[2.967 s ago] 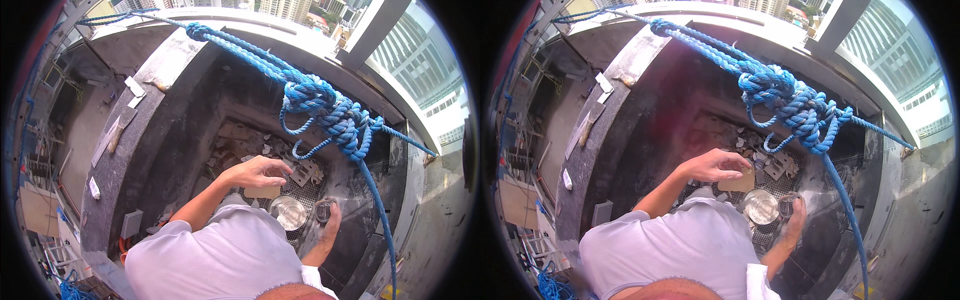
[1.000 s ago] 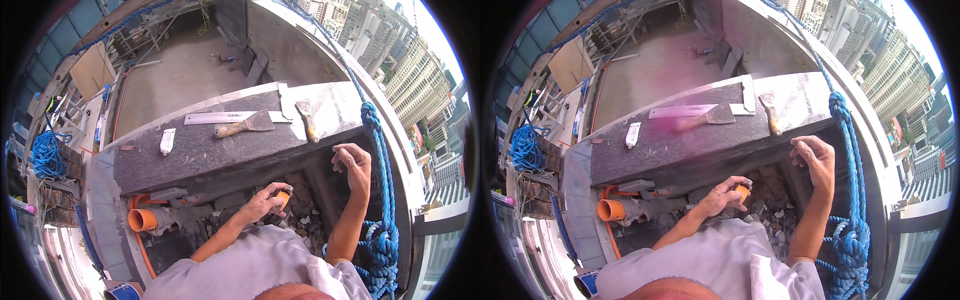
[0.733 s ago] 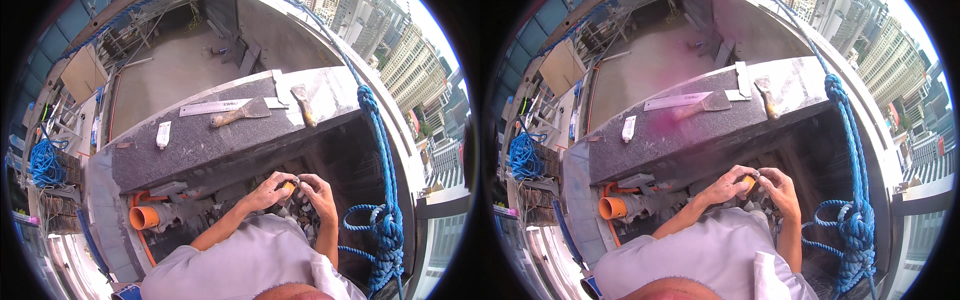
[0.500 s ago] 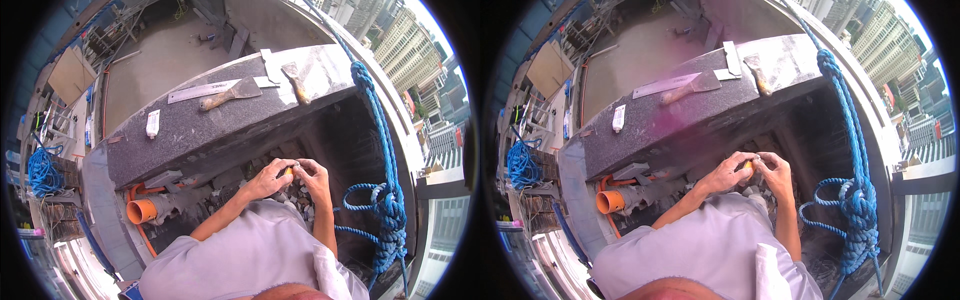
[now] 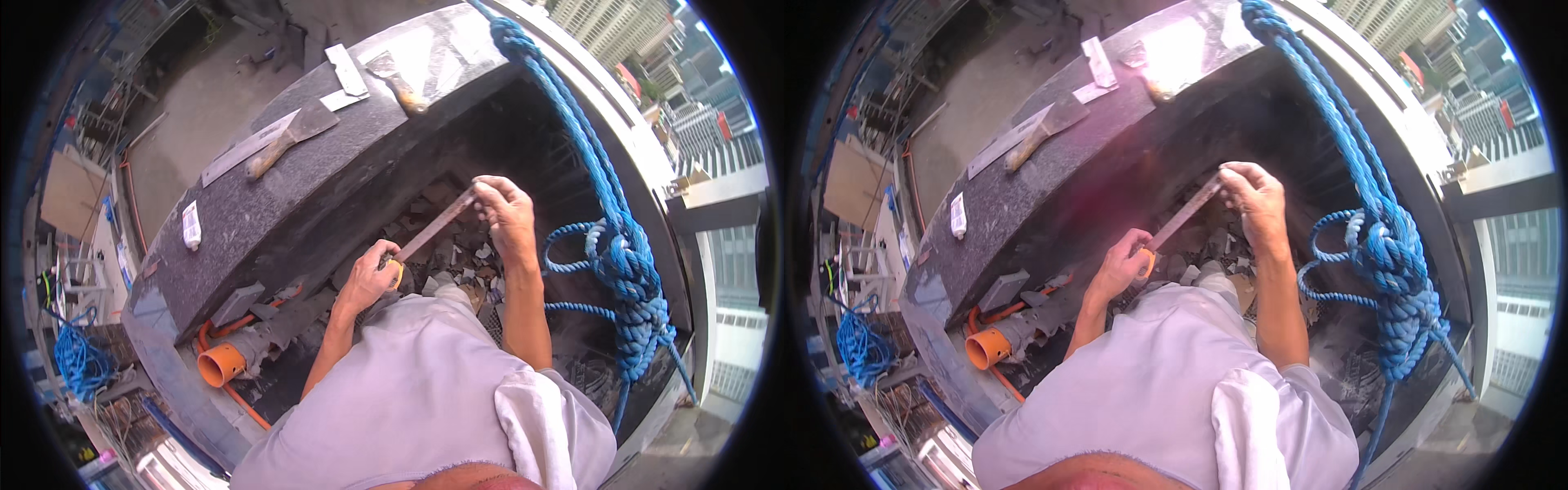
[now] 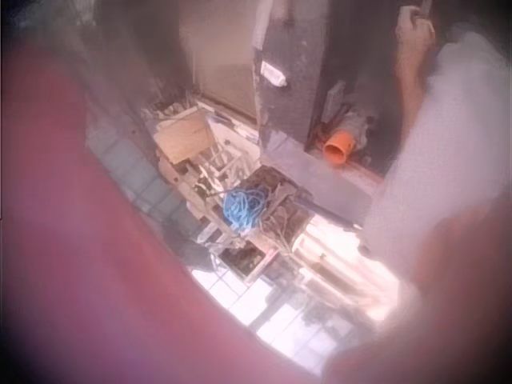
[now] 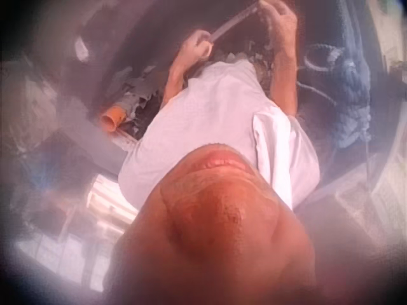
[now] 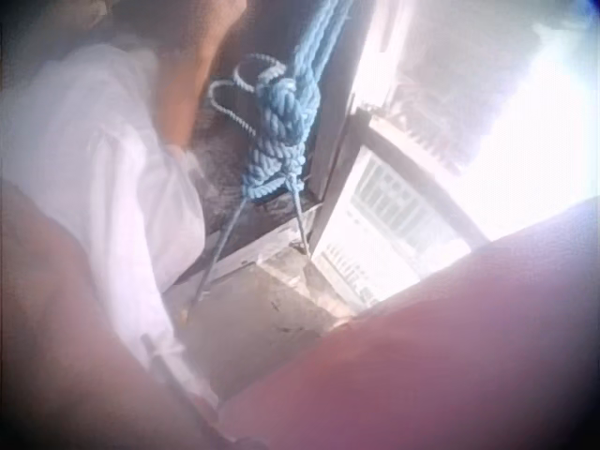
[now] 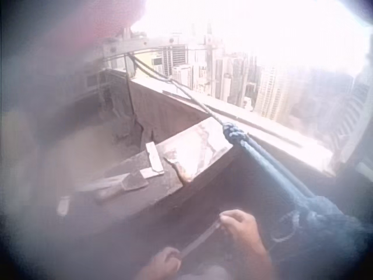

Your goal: The person secures a blue rope to a ledge using tape, then uses a tape measure and a pen to measure and mark distances along the ledge. The person handles the rope, tape, tape measure, and pen while working on a high-rise building ledge.

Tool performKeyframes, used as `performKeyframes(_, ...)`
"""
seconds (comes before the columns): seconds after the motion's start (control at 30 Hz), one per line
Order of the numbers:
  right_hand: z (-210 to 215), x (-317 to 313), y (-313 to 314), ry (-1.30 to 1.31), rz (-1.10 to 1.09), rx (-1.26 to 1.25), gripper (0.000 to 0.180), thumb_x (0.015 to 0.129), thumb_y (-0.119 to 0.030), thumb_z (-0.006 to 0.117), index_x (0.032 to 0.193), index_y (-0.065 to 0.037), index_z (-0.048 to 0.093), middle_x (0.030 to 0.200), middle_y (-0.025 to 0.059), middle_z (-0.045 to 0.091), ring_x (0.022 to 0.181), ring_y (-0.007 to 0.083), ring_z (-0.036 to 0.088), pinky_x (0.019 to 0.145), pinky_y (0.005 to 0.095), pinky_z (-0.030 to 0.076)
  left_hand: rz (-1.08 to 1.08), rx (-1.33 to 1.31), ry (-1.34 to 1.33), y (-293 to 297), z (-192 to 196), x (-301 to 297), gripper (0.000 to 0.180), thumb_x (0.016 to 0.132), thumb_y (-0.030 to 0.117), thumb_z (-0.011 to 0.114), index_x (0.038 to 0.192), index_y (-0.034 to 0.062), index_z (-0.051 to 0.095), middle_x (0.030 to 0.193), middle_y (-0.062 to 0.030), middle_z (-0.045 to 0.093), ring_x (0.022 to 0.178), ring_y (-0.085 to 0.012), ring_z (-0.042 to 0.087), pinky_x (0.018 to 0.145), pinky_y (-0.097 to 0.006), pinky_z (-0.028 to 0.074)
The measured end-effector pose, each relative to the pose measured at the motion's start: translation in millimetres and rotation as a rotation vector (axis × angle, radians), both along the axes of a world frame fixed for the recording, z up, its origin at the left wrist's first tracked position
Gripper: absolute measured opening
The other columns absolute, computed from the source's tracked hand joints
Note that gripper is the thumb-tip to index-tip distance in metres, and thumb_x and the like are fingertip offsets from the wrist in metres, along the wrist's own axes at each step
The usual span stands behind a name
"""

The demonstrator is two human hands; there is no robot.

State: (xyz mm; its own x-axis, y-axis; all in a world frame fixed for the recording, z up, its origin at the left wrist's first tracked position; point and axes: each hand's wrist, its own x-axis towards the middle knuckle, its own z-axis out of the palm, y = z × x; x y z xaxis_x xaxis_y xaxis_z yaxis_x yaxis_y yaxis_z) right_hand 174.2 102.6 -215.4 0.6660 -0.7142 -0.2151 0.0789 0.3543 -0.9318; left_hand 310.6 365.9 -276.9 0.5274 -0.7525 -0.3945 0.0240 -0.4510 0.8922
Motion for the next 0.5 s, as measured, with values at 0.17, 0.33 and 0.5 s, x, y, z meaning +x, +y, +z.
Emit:
performKeyframes(0.17, -1.2, -67.4, -88.6, -0.138, -0.386, -0.042, 0.024, 0.105, -0.011, 0.076, 0.125, 0.002, 0.075, 0.101, 0.0045, 0.076, 0.080, 0.0091, 0.066, 0.071, 0.0212, 0.053, -0.209, 0.216, 0.043, 34.2, -23.6, 0.6, 0.033, 0.094, 0.022, 0.061, 0.116, 0.0037, 0.077, 0.113, -0.0156, 0.075, 0.099, -0.0279, 0.074, 0.087, -0.042, 0.056)
performKeyframes(0.33, -24.2, -41.9, -63.9, -0.091, -0.179, -0.006, 0.021, 0.104, -0.011, 0.077, 0.121, 0.002, 0.075, 0.102, 0.0053, 0.074, 0.086, 0.0096, 0.065, 0.078, 0.0230, 0.051, -0.067, 0.083, 0.030, 75.3, -35.2, -22.6, 0.038, 0.102, 0.036, 0.066, 0.119, 0.0057, 0.080, 0.088, -0.0133, 0.078, 0.086, -0.0268, 0.076, 0.081, -0.043, 0.058)
performKeyframes(0.5, 23.3, 5.8, 0.1, 0.137, 0.091, -0.511, 0.028, 0.106, -0.015, 0.074, 0.124, 0.006, 0.074, 0.101, 0.0057, 0.072, 0.081, 0.0103, 0.063, 0.071, 0.0261, 0.049, 0.072, -0.046, -0.031, 60.2, -41.6, -45.7, 0.041, 0.109, 0.042, 0.065, 0.120, 0.0055, 0.080, 0.096, -0.0145, 0.079, 0.091, -0.0278, 0.076, 0.085, -0.041, 0.057)
